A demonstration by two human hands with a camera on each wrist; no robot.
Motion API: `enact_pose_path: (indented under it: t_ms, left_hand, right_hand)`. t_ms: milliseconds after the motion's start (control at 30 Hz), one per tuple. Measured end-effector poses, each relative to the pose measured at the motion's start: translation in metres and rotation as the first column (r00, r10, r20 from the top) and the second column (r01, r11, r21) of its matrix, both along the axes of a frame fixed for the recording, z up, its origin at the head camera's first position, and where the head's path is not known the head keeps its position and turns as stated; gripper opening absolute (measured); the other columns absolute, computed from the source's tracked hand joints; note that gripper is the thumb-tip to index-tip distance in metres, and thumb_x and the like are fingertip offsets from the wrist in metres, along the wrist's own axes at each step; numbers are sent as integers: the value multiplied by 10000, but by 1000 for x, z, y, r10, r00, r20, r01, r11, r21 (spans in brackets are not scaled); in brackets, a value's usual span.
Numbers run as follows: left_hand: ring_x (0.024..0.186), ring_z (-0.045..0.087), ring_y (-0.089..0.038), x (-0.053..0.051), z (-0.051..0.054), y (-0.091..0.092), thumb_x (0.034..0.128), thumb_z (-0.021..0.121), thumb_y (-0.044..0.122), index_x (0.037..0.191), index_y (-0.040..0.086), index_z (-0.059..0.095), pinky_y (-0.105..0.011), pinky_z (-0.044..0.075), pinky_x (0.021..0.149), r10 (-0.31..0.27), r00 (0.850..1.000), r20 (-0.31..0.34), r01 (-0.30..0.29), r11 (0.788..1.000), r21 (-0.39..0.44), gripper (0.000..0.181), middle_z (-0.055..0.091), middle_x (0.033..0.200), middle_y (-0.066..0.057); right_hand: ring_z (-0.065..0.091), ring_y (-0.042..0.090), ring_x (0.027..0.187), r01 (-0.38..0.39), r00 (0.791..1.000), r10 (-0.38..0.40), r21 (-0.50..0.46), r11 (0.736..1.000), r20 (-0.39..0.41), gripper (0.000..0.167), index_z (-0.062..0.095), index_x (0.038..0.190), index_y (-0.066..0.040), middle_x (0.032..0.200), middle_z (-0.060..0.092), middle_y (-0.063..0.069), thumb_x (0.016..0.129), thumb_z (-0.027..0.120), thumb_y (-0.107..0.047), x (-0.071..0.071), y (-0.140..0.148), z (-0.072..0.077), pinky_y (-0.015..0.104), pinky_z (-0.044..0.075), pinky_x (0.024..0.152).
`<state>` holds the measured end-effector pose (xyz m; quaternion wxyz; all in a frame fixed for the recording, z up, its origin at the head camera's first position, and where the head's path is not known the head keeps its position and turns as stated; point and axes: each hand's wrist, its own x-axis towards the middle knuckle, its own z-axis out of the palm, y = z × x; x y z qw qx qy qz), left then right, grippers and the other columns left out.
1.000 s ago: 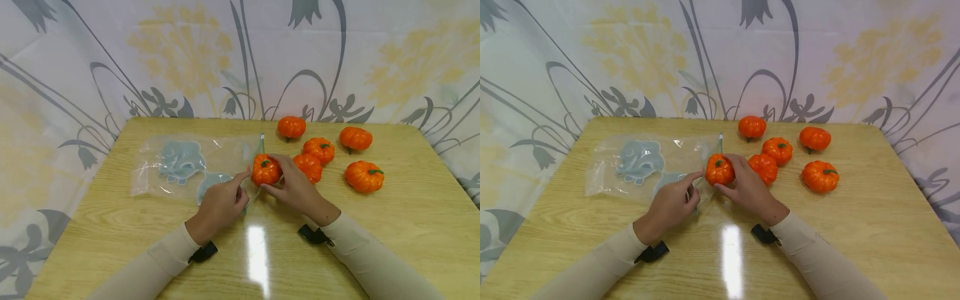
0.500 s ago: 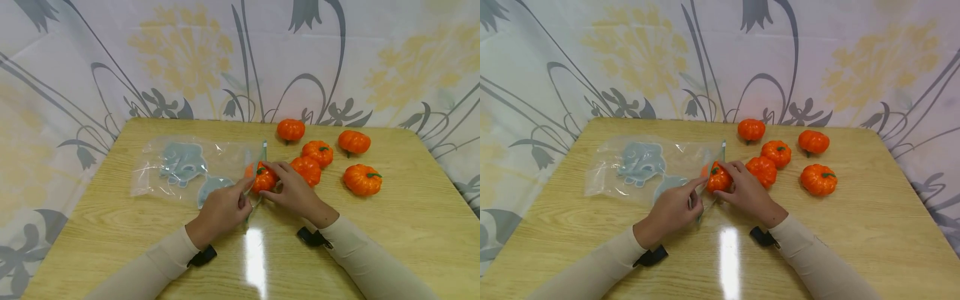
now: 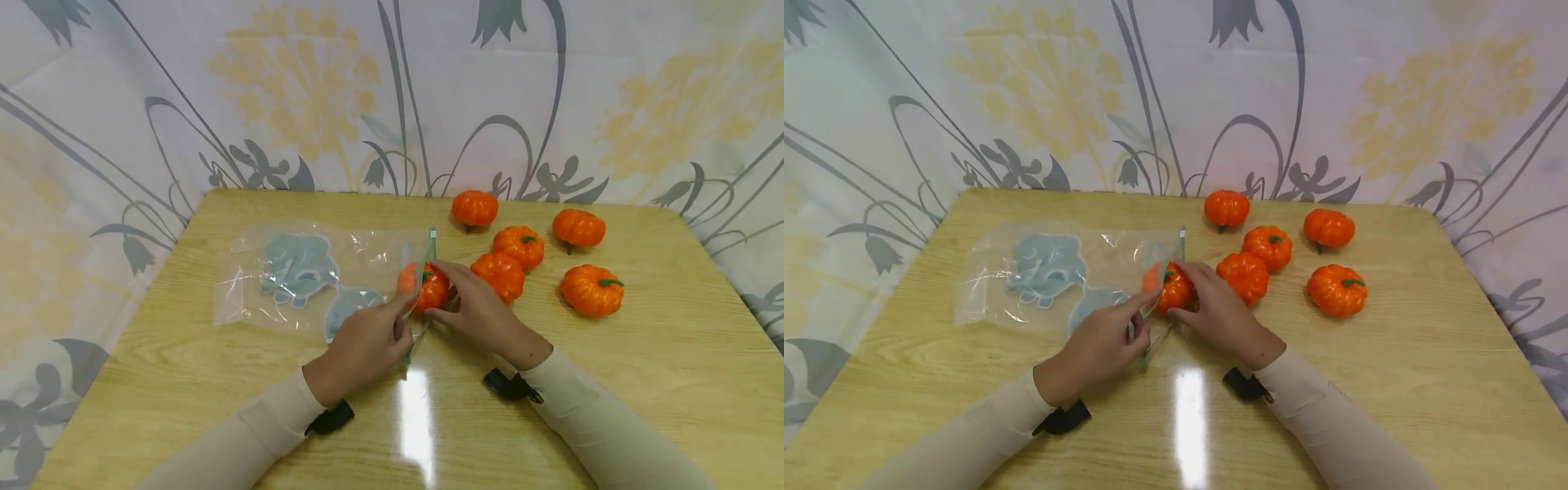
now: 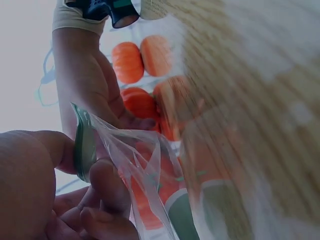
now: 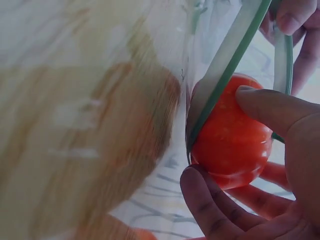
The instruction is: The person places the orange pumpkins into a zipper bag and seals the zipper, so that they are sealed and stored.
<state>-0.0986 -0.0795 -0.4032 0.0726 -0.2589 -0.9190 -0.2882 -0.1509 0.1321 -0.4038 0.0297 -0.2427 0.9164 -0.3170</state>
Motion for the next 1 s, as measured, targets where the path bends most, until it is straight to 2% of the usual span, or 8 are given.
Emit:
enact_pose_path:
  t_ms: [133, 267, 333, 567, 733, 833, 1000]
  left_hand:
    - [506, 379, -28, 0, 0, 1, 900, 625, 121, 1386, 77, 559, -179, 304, 454, -17, 999, 32, 17, 1000, 1, 493, 499, 649, 102]
    - [517, 391, -25, 1, 0, 1, 908, 628, 131, 1405, 83, 545, -184, 325, 468, -20, 998, 53, 20, 1000, 1, 505, 510, 668, 111]
    - [521, 397, -25, 0, 1, 1, 909, 630, 132, 1412, 87, 540, -187, 330, 472, -18, 999, 51, 18, 1000, 4, 513, 513, 671, 113]
    - [521, 388, -26, 0, 1, 2, 914, 637, 136, 1413, 97, 534, -188, 327, 474, -19, 999, 45, 19, 1000, -9, 511, 511, 675, 112]
    - [522, 393, -23, -1, 3, 2, 923, 641, 143, 1406, 101, 538, -190, 335, 481, -22, 999, 45, 23, 1000, -19, 496, 513, 684, 116]
    - [518, 385, -18, -2, 4, 1, 931, 636, 154, 1408, 106, 542, -190, 333, 479, -25, 998, 62, 26, 1000, -17, 489, 509, 680, 113]
    - [516, 375, -14, -2, 4, 1, 934, 628, 157, 1413, 96, 540, -183, 323, 473, -38, 997, 61, 40, 999, -26, 491, 508, 678, 109]
  right_hand:
    - [637, 149, 833, 5, 1000, -4, -20, 1000, 22, 777, 414, 1477, -63, 1207, 647, 112, 833, 823, -214, -1, 1, -1, 270, 560, 731]
    - [656, 143, 818, 11, 999, -10, -36, 999, 51, 751, 409, 1443, -64, 1004, 684, 80, 831, 823, -198, -1, 1, -2, 267, 565, 720]
    - [666, 157, 842, 7, 999, -5, -42, 999, 50, 743, 408, 1445, -65, 1027, 684, 88, 837, 817, -189, -1, 1, -1, 282, 574, 734]
    - [696, 224, 978, -28, 999, 29, -58, 998, 20, 712, 451, 1468, -57, 1367, 554, 155, 851, 796, -138, -1, 1, -1, 301, 592, 799]
    - [698, 246, 1003, -13, 1000, 13, -45, 999, -11, 697, 484, 1474, -85, 1306, 524, 175, 853, 796, -142, -2, 1, -1, 301, 594, 798]
    - [703, 262, 1018, -1, 1000, 2, -47, 999, 7, 701, 478, 1480, -84, 1271, 532, 180, 856, 793, -137, -2, 1, 0, 302, 595, 799]
    - [700, 277, 1065, -6, 999, 9, -71, 997, 45, 678, 459, 1462, -55, 1379, 541, 180, 864, 775, -100, -4, 0, 0, 323, 591, 834]
